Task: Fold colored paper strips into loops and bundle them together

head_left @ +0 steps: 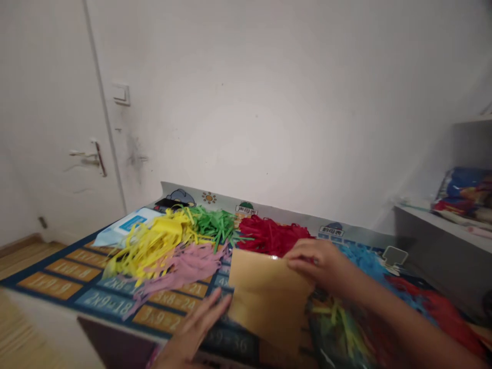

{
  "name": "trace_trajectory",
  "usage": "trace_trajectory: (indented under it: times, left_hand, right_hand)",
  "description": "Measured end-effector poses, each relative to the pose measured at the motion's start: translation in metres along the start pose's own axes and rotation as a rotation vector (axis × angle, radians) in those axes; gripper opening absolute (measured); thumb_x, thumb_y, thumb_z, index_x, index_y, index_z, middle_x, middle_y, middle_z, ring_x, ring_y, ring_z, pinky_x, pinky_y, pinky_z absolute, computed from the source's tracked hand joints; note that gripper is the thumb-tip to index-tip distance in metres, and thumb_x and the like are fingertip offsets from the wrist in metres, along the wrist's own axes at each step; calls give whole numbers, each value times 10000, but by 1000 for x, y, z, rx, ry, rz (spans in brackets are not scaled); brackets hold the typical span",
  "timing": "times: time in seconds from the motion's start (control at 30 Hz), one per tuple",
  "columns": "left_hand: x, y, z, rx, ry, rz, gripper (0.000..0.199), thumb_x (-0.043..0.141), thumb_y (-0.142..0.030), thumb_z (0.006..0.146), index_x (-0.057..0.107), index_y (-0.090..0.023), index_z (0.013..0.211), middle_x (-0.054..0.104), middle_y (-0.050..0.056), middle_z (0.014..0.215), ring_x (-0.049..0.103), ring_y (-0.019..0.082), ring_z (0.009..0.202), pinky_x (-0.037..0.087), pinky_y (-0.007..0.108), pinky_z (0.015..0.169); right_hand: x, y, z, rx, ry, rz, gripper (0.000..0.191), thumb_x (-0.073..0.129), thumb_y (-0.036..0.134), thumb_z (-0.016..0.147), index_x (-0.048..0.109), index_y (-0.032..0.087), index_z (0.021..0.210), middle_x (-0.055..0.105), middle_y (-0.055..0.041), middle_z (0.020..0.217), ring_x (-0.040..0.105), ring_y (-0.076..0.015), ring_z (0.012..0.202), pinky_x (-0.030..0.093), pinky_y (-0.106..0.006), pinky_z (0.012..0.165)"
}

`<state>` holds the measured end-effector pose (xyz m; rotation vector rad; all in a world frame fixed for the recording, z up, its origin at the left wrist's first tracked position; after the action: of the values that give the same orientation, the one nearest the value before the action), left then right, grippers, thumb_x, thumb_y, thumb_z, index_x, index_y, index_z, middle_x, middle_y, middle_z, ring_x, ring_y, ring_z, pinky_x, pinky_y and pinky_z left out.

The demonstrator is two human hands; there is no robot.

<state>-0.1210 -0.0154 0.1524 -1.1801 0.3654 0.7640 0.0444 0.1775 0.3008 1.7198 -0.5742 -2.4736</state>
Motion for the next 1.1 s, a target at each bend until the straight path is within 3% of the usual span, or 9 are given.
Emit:
trace_trajectory:
  times: [0.1,0.17,0.27,0.3,0.37,0.63,0.87,1.0,1.1]
  left_hand:
    - [-11,-31,-8,41,59,101,190,599,-314,845,744,-249,949,207,51,1594,201,369,1438,282,497,1118]
    - [-10,-47,-8,62,136,65,259,503,-304,905,726,-207,817,277,78,1568,315,318,1398,347,405,1080]
    - [2,-59,-1,76,236,-32,318,432,-290,939,611,-176,701,676,91,989,614,182,911,463,236,826]
    - [8,-61,2,80,274,-55,333,409,-279,945,550,-179,659,629,33,761,572,140,735,445,210,740]
    - [18,-64,8,75,332,-91,353,382,-266,948,417,-186,606,449,-34,583,431,99,575,374,198,620]
    - [21,-69,16,13,366,-133,381,354,-327,958,270,-201,608,362,-34,599,360,105,588,308,225,588]
    - [26,-53,16,-38,336,-236,410,400,-340,948,273,-193,586,292,-53,577,291,86,544,254,245,550]
    - [32,-48,20,-72,363,-290,437,408,-384,950,278,-193,580,302,-51,566,277,79,526,231,241,523]
    - [34,-45,21,-92,372,-339,457,425,-413,941,273,-193,571,296,-50,566,268,82,527,222,244,519]
  right_hand:
    - [25,23,-29,-121,134,-23,255,506,356,970,724,233,921,711,-32,855,611,-158,780,404,-267,724]
    - [33,30,-42,-176,177,0,269,479,372,988,716,252,945,712,-24,873,601,-157,793,385,-273,734]
    - [38,31,-48,-168,202,6,229,502,336,982,713,266,926,712,-2,858,594,-150,787,360,-274,712]
    - [39,29,-46,-140,195,-27,206,525,309,971,715,264,905,712,2,839,593,-151,773,349,-282,708]
    - [43,27,-41,-109,180,-114,167,570,274,941,717,255,864,712,0,810,589,-159,762,321,-308,731]
    - [70,41,-29,-300,117,-30,127,624,262,899,693,245,794,706,19,748,555,-159,771,254,-338,746]
    - [71,38,-36,-518,-43,-50,219,483,268,976,702,276,977,734,13,996,578,-151,844,289,-347,747]
    - [81,28,-38,-519,-49,-13,227,484,301,970,711,296,968,734,3,999,588,-163,865,319,-356,781]
    - [86,13,-37,-365,-15,248,210,566,365,919,745,277,853,721,-23,997,607,-174,873,377,-343,802]
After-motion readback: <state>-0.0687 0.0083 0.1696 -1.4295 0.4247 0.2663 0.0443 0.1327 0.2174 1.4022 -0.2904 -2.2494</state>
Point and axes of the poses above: each hand's wrist, its own z-axis towards the middle knuckle, its own x-axis out of the palm, y = z × x, the point moved 5 cm from there along z, towards the middle knuckle
